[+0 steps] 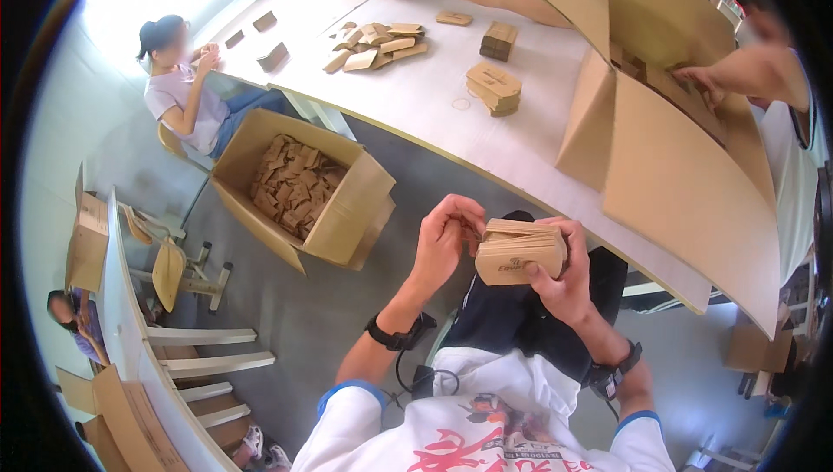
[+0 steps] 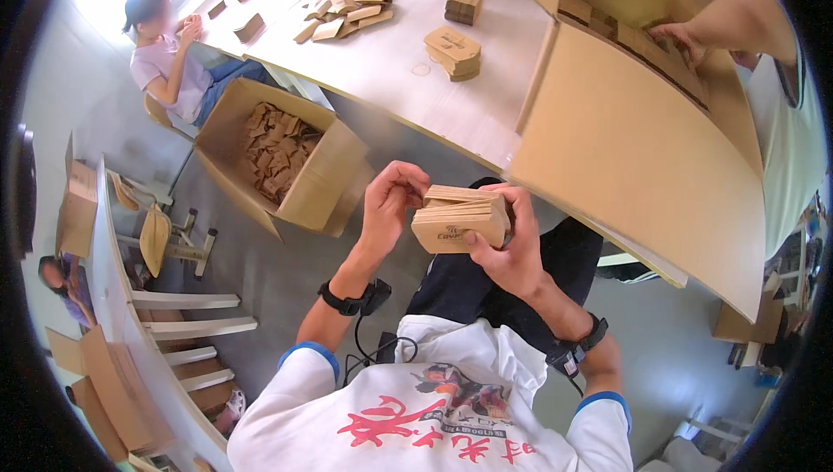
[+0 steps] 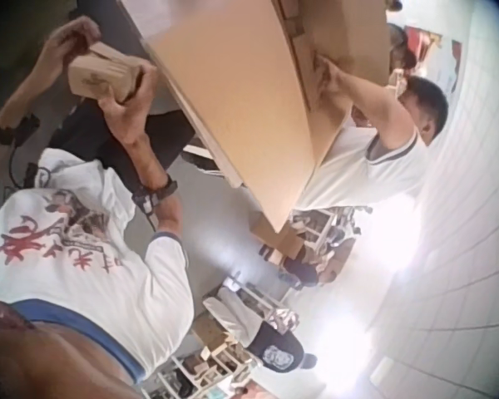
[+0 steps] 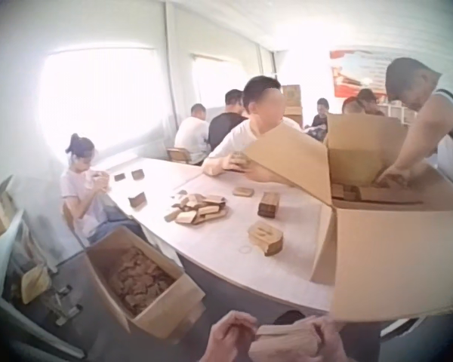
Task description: The recorder is shown folding and assembling small cardboard components and preparing them for packing.
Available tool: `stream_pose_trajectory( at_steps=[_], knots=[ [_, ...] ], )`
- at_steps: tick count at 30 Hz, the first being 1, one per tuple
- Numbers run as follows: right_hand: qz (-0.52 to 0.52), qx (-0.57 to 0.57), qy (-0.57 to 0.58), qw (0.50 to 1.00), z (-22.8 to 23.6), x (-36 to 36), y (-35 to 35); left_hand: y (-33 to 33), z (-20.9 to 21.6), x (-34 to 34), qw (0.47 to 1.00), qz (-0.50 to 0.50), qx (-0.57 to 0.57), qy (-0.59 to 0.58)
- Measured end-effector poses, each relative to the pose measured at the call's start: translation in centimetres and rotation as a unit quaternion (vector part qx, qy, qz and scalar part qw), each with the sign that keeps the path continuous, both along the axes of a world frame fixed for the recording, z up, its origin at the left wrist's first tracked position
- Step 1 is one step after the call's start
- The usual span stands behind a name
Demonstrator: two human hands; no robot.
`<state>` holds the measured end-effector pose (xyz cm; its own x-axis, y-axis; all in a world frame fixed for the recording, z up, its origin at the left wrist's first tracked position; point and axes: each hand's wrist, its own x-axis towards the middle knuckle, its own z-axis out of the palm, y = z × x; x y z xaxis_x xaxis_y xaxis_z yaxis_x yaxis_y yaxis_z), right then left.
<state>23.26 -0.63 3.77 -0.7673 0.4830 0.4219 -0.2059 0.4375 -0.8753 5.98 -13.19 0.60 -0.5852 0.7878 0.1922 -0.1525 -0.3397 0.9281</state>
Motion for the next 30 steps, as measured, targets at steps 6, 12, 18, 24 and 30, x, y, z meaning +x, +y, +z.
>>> stream_pose_trajectory(
  at_steps=[6, 12, 18, 24, 30],
  knots=[
    [-0.017, -0.061, 0.006, 0.998, -0.7, -2.6, 0.5, 2.6, 1.3, -7.0, 0.914, 0.255, -0.050, 0.312],
    [-0.074, -0.008, -0.002, 0.997, -0.1, -3.4, 0.9, 8.2, 3.0, -16.0, 0.827, 0.280, -0.214, 0.439],
    [-0.079, 0.065, -0.006, 0.995, 0.1, -4.1, 1.3, 13.3, 1.5, -20.0, 0.787, 0.308, -0.145, 0.514],
    [-0.075, 0.099, -0.003, 0.992, -0.6, -4.3, 2.3, 16.4, 0.1, -22.5, 0.735, 0.337, -0.151, 0.569],
    [-0.095, 0.160, 0.042, 0.982, -1.0, -5.5, 3.4, 16.3, 0.7, -22.0, 0.701, 0.410, -0.115, 0.572]
  ],
)
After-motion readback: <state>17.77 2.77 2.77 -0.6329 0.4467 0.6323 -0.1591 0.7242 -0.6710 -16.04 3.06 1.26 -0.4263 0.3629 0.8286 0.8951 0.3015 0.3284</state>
